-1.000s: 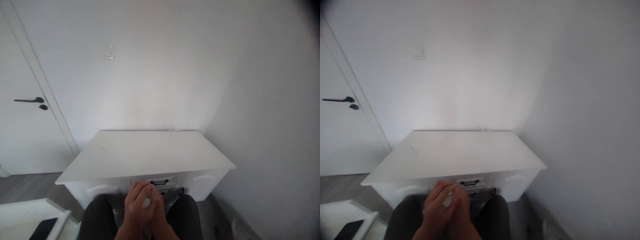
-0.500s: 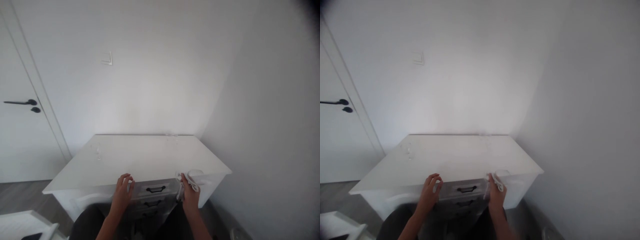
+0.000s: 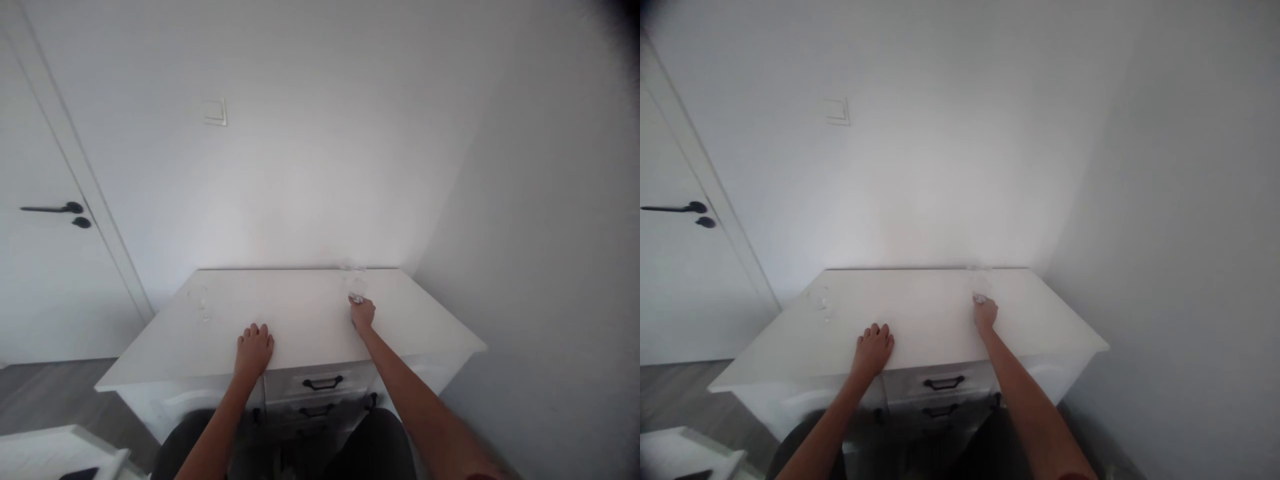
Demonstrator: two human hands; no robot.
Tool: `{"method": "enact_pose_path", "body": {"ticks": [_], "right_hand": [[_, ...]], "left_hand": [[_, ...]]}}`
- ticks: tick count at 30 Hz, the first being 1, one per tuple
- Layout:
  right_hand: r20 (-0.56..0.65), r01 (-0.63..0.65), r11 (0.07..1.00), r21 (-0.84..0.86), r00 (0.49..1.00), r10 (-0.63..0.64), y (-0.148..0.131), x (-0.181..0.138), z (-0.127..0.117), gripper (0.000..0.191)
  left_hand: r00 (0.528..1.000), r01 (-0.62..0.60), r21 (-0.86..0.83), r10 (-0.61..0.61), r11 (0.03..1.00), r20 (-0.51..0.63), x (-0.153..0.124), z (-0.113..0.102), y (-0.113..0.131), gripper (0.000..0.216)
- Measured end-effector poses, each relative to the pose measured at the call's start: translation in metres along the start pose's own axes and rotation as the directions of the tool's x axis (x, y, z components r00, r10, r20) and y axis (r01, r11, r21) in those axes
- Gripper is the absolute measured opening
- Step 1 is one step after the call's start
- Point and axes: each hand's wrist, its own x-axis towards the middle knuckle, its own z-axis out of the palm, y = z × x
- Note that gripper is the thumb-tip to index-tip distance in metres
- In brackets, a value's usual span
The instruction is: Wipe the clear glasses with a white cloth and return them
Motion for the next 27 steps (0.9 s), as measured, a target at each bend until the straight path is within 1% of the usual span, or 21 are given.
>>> {"method": "enact_pose_path", "body": {"ticks": [3,7,10,13,18,21,23,25,27], "right_hand": [[-0.013,-0.054,0.998,-0.042,0.998,0.053,-0.003,0.02,0.018,0.042],[-0.024,-0.088,0.991,-0.097,0.996,0.086,-0.003,0.037,0.032,0.042],[-0.014,-0.085,0.986,-0.142,0.996,0.084,-0.003,0.041,0.039,0.038],[-0.009,-0.083,0.982,-0.172,0.997,0.083,-0.005,0.041,0.044,0.038],[0.007,-0.083,0.974,-0.21,0.996,0.086,-0.007,0.042,0.044,0.04],[0.019,-0.058,0.967,-0.249,0.998,0.065,-0.006,0.039,0.04,0.038],[0.02,-0.035,0.959,-0.283,0.999,0.042,-0.005,0.03,0.036,0.04],[0.036,0.001,0.948,-0.319,0.999,0.011,-0.004,0.016,0.031,0.043],[0.088,0.061,0.938,-0.341,0.996,-0.033,-0.001,-0.004,0.026,0.038]], "left_hand": [[1.0,0.002,-0.002,-0.002,1.0,-0.003,-0.001,0.001,-0.001,0.038],[1.0,0.013,0.012,-0.013,1.0,0.003,0.001,-0.001,0.0,0.036],[1.0,0.011,0.013,-0.012,1.0,0.015,0.001,-0.003,0.001,0.034],[1.0,0.009,0.017,-0.009,1.0,0.003,0.0,-0.005,0.002,0.033],[1.0,0.003,0.024,-0.003,1.0,-0.02,-0.002,-0.003,0.002,0.033],[1.0,0.005,0.011,-0.005,1.0,-0.015,0.0,-0.002,0.001,0.032],[1.0,0.008,0.002,-0.008,1.0,-0.018,0.001,-0.002,0.001,0.032],[1.0,0.013,-0.019,-0.013,1.0,-0.022,0.0,-0.003,0.002,0.031],[0.999,0.022,-0.094,-0.025,0.995,-0.029,-0.004,-0.005,0.002,0.027]]}}
